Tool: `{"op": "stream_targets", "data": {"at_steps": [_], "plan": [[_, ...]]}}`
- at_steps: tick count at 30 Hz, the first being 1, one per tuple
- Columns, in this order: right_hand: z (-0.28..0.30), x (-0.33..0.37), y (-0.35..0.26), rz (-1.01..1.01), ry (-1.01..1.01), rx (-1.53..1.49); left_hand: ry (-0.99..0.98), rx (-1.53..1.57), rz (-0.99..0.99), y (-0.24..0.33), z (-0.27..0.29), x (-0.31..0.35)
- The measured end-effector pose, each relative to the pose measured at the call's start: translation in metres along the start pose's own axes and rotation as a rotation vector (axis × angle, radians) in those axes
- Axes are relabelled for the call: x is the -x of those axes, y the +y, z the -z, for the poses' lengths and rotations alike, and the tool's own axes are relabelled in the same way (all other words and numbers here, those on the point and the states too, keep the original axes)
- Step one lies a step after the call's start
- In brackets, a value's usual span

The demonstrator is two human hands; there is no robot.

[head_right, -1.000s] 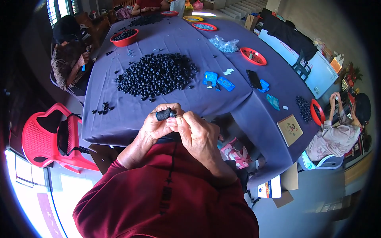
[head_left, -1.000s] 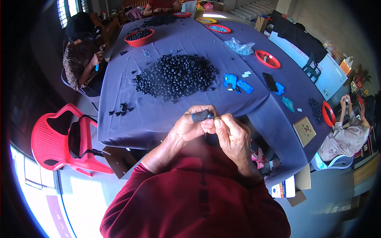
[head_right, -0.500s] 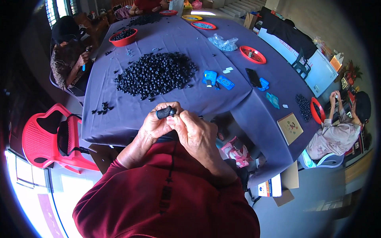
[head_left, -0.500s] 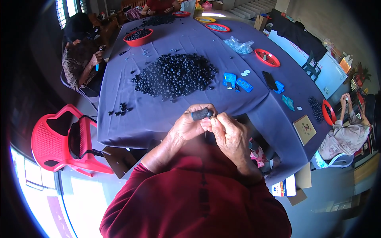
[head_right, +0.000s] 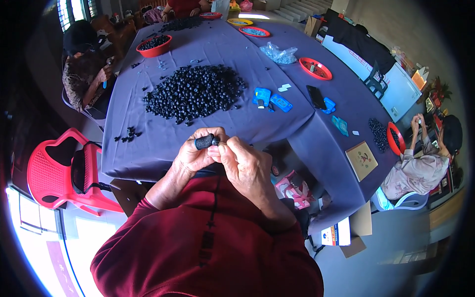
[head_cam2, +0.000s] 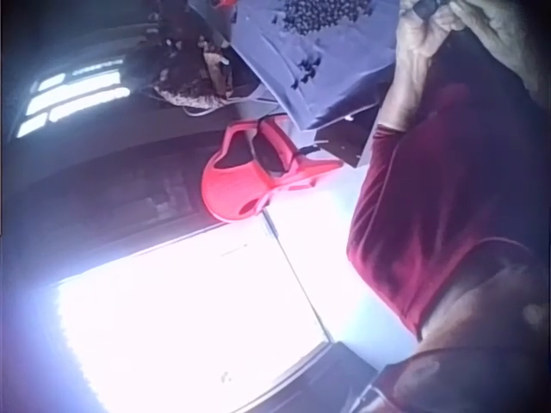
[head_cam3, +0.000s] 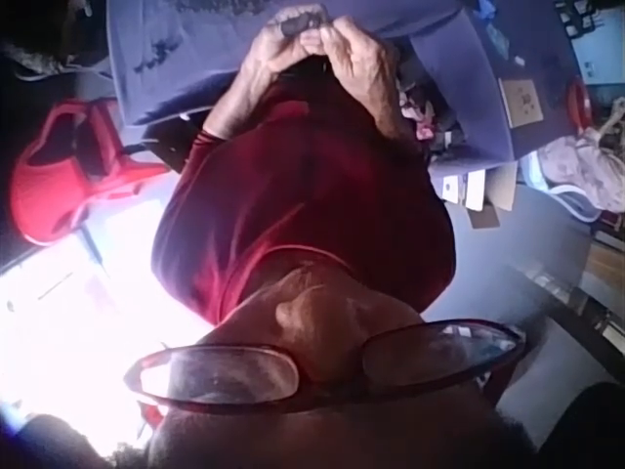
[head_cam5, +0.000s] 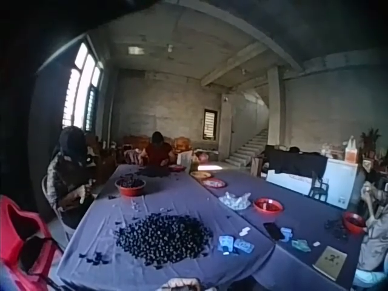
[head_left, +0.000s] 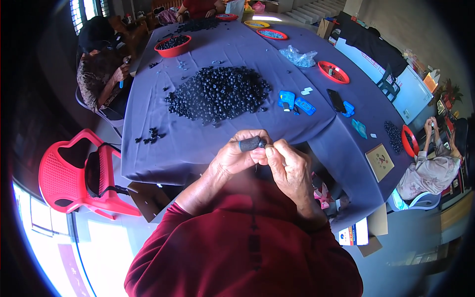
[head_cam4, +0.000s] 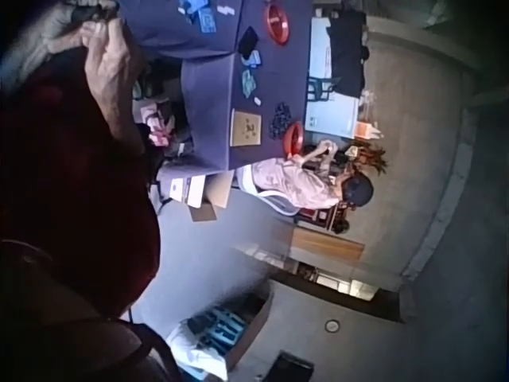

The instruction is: The person picks up small components from a pile on the table and assembles them by fitting pieces together by hand.

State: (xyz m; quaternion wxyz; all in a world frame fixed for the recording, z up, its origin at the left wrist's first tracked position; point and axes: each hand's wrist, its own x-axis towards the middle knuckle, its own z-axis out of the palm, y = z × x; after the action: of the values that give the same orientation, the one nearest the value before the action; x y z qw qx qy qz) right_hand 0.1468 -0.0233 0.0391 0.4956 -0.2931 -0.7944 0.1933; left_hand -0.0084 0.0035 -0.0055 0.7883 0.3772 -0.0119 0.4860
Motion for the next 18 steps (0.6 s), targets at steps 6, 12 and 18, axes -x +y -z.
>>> {"op": "stream_targets", "data": {"at_steps": [6, 12, 18], "plan": [[-0.001, 0.002, 0.006, 0.007, -0.037, 0.055, 0.005, 0.006, -0.029, 0.0, 0.002, 0.002], [0.009, 0.005, -0.004, -0.074, 0.022, 0.056, 0.211, -1.146, -0.187, 0.062, 0.071, 0.022], [0.001, 0.002, 0.0, -0.104, -0.003, 0.024, 0.885, -2.503, 0.01, 0.165, 0.129, 0.124]]}}
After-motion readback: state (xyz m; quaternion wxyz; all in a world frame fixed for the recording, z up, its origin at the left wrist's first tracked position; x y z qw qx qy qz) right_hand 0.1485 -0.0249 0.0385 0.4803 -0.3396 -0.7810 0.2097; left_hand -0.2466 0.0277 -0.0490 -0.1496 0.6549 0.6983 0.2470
